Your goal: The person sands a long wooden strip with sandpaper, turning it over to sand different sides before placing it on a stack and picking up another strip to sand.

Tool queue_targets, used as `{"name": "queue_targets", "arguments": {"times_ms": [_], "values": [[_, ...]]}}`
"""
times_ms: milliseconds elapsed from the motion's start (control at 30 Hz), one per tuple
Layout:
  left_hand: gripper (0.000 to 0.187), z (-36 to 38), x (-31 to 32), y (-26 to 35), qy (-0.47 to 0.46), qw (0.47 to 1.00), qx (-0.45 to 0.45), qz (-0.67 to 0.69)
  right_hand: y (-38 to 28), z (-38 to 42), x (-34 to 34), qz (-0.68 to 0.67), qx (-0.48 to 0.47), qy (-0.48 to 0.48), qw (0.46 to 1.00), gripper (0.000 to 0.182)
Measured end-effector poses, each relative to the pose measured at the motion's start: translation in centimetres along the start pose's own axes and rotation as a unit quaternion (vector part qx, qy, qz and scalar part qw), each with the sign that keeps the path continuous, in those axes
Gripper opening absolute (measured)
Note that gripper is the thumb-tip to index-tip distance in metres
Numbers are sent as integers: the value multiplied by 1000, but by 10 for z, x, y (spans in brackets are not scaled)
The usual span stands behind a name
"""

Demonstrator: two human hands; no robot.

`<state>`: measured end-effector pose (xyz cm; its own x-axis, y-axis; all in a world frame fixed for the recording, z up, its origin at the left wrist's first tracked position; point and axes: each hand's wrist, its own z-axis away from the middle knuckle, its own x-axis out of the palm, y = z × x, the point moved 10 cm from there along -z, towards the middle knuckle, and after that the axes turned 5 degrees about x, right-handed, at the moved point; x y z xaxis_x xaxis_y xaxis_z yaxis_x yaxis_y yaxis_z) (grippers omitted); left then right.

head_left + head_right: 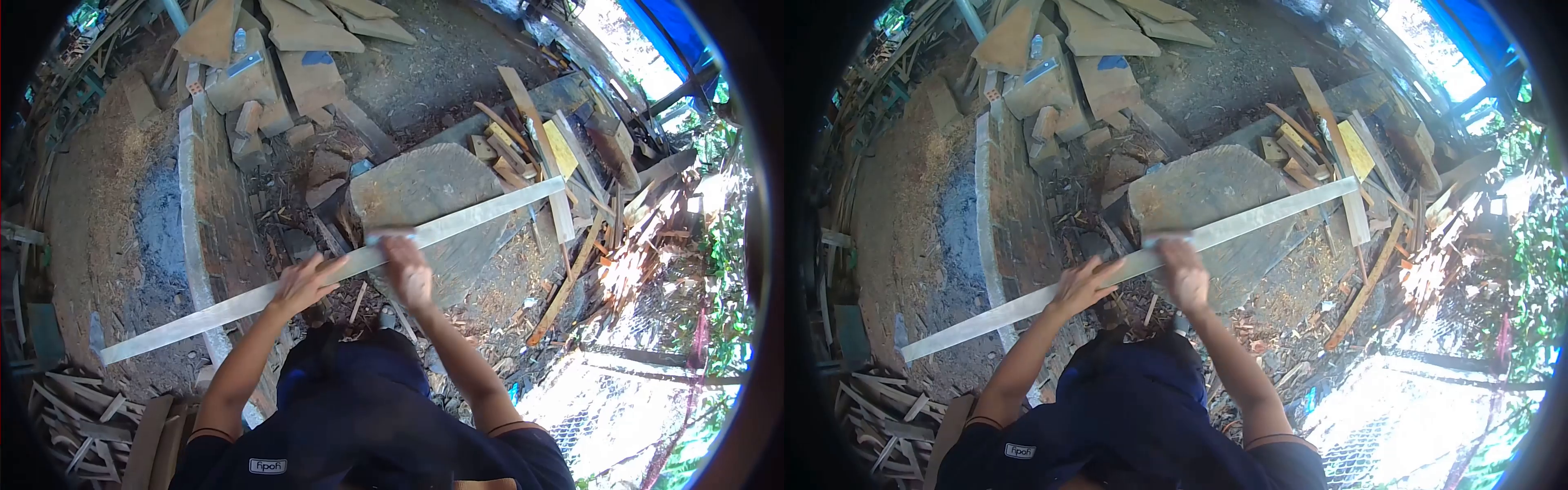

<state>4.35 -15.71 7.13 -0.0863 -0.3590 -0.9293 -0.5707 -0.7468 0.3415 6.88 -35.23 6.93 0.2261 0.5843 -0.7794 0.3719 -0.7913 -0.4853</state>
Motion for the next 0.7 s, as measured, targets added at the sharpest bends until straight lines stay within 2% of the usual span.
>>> {"name": "queue_targets", "arguments": {"times_ms": [67, 133, 200, 267, 367, 433, 467, 500, 533, 600, 667, 700], "values": [[67, -11, 18, -2, -73, 997, -35, 10, -10, 0, -8, -18, -37, -26, 999, 37], [66, 2, 14, -9, -66, 996, -44, 33, 21, -8, -28, -22, -41, -10, 999, 37], [65, 20, 8, -15, -67, 995, -43, 57, 98, -18, -39, 29, 70, 26, 997, 34], [64, 38, -6, -18, -41, 997, -37, 58, 140, -17, -75, 84, 134, 117, 980, 30], [70, 35, -4, -17, -53, 997, -35, 35, 134, -13, -61, 89, 153, 108, 978, 35], [72, 19, 2, -6, -55, 997, -46, 14, 73, -4, -38, 43, 42, 92, 994, 39], [73, 2, 7, 1, -58, 998, -38, 9, 48, -7, -14, 24, 108, -48, 993, 40], [74, -6, 12, 5, -62, 998, -30, 4, 18, 7, -10, 16, 9, 9, 1000, 41], [74, -4, 16, 4, -60, 998, -32, 5, 0, 8, -11, 9, -15, -19, 1000, 40], [74, -1, 19, -1, -56, 998, -23, 31, 13, -2, -17, 22, -38, -42, 998, 37], [74, 21, 12, -12, -65, 997, -30, 35, 64, -21, -40, 4, 53, -39, 998, 35], [74, 32, 7, -19, -71, 996, -41, 38, 98, -25, -54, 25, 96, 5, 995, 35]]}}
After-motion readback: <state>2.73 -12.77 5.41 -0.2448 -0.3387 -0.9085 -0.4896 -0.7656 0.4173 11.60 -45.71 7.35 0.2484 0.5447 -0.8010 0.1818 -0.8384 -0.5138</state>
